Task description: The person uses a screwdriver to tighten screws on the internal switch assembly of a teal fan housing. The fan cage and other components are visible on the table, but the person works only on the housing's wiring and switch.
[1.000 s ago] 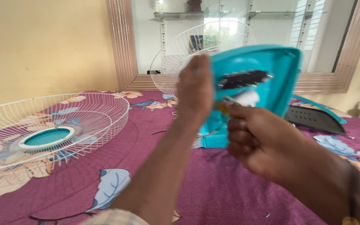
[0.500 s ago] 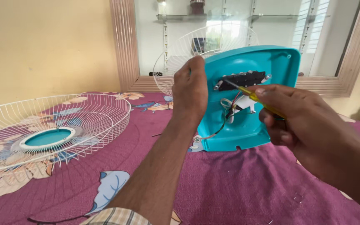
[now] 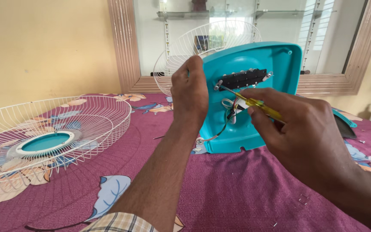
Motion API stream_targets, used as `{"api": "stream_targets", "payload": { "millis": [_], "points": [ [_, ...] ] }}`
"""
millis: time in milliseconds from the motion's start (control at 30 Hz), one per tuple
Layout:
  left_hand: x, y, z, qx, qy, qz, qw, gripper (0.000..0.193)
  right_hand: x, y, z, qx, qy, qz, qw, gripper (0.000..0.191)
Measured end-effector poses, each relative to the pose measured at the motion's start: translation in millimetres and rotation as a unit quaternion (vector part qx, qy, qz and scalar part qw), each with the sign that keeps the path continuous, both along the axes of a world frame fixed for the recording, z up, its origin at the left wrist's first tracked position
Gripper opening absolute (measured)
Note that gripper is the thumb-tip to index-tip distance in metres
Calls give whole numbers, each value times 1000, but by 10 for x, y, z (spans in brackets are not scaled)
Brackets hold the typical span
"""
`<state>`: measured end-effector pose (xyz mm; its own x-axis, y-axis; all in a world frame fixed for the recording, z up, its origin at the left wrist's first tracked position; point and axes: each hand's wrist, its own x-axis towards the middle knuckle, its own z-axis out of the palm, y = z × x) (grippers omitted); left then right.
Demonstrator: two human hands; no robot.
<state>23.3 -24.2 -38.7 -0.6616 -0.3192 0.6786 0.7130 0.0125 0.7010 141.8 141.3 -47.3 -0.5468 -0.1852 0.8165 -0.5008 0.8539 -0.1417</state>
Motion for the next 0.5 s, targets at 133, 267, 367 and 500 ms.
{"api": "stream_targets", "payload": {
  "millis": [133, 267, 367, 500],
  "points": [
    [16, -2, 17, -6, 20, 1, 1000, 44, -11, -11, -8, 25, 24, 14, 999, 35],
    [17, 2, 2, -3, -11, -4, 1000, 45, -15, -5, -6, 32, 4, 0, 999, 35],
    [1, 3, 5, -9, 22, -3, 1000, 45, -33, -5, 20, 37, 34, 30, 998, 35],
    [-17, 5, 17, -6, -12, -11, 1000, 47, -38, -7, 24, 40, 32, 31, 998, 33]
  ]
}}
